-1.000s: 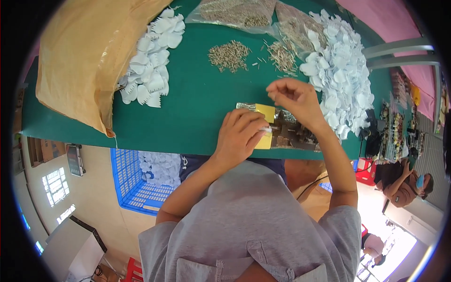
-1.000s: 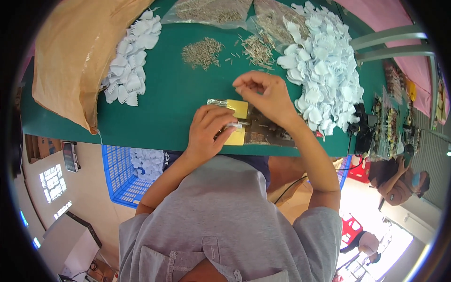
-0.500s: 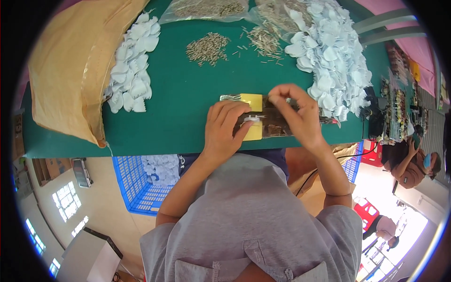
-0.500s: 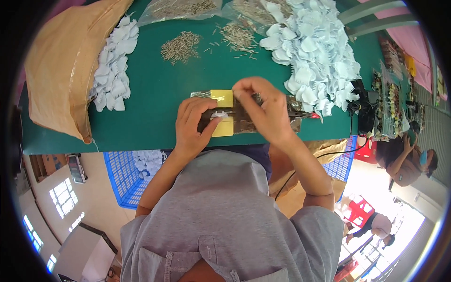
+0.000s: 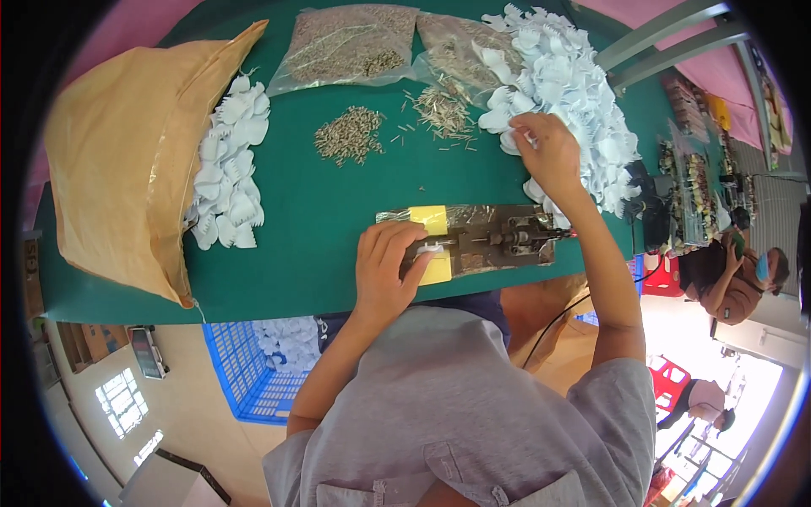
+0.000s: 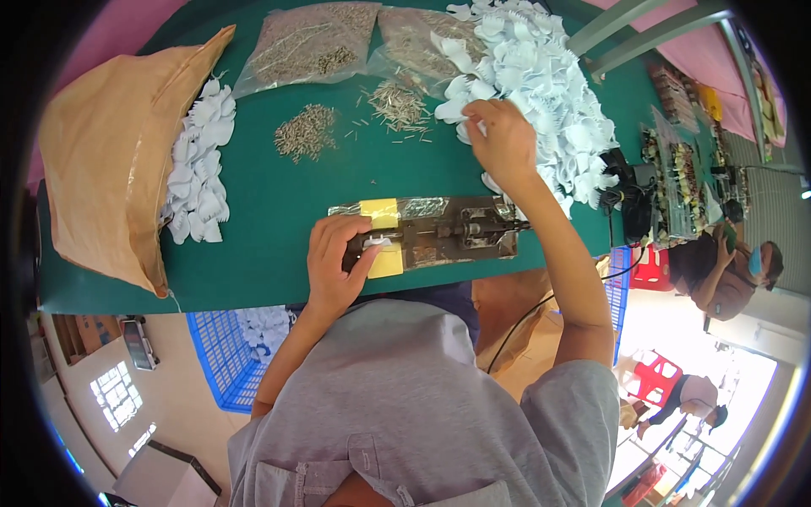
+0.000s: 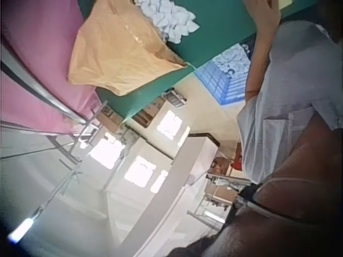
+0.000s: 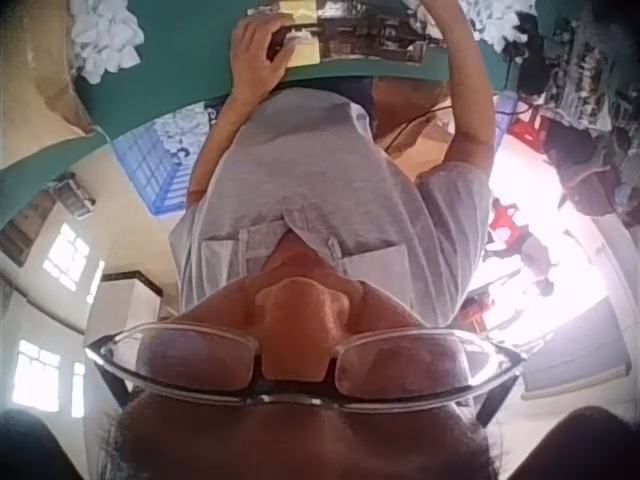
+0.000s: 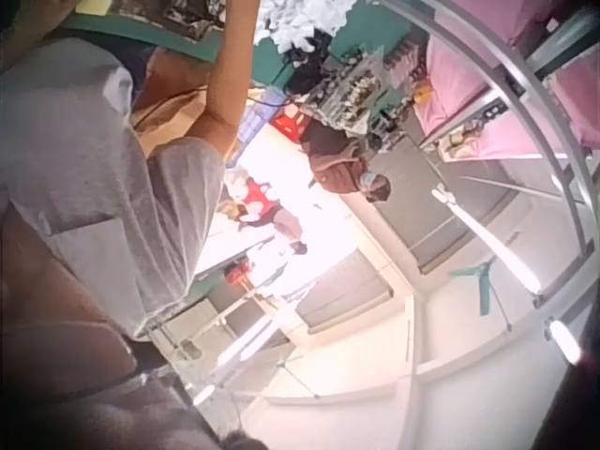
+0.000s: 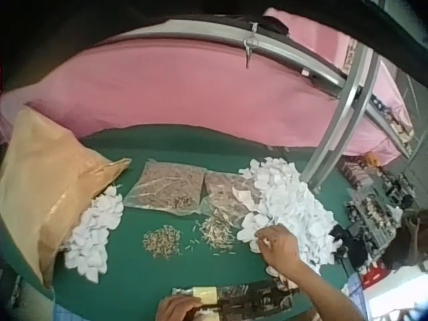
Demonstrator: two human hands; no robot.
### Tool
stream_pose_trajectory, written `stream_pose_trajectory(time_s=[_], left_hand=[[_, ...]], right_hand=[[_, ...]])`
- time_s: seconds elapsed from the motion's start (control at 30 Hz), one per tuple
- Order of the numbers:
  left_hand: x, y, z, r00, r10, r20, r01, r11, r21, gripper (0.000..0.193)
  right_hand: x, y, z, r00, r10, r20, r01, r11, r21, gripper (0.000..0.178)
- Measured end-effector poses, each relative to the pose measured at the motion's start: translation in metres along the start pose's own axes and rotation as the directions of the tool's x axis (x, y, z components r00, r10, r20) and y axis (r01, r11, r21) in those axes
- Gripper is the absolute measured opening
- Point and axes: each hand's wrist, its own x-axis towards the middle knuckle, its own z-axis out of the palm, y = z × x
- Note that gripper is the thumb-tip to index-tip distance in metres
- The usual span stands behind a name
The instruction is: The person organizes metal pins and springs on the workbench, then repeatedly aligns plastic components with a spring and pin in a benchtop fixture to assemble hair claw clips.
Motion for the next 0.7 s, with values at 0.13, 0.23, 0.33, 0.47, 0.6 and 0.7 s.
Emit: stream_pose_trajectory(time_s=[0.13,0.23,0.33,0.47,0.6,0.7], left_hand=[[0.001,-0.002,-0.001,1.0,-0.001,0.017,0.002,1.0,-0.024,0.033],[0.003,-0.003,0.0,1.0,0.006,0.017,-0.005,0.999,-0.038,0.033],[0.004,-0.002,0.0,1.0,0.005,0.016,-0.004,1.0,-0.03,0.033],[0.004,0.001,0.0,1.0,0.007,0.009,-0.007,1.0,-0.015,0.033],[0.003,0.001,-0.001,1.0,-0.001,0.011,0.001,1.0,-0.019,0.033],[0.0,0.0,-0.001,1.0,-0.009,0.016,0.01,1.0,-0.022,0.036]], right_hand=[[-0.003,0.018,-0.01,0.97,-0.24,0.048,0.243,0.969,-0.053,0.018],[-0.003,0.016,-0.002,0.961,-0.27,0.052,0.275,0.948,-0.161,0.016],[-0.002,0.019,0.0,0.965,-0.258,0.052,0.263,0.957,-0.125,0.014],[-0.003,0.017,0.0,0.968,-0.241,0.067,0.25,0.946,-0.208,0.011],[0.004,0.021,-0.016,0.983,-0.105,-0.151,0.105,0.994,-0.011,0.006],[0.006,0.008,-0.039,0.976,0.219,-0.012,-0.197,0.899,0.391,0.012]])
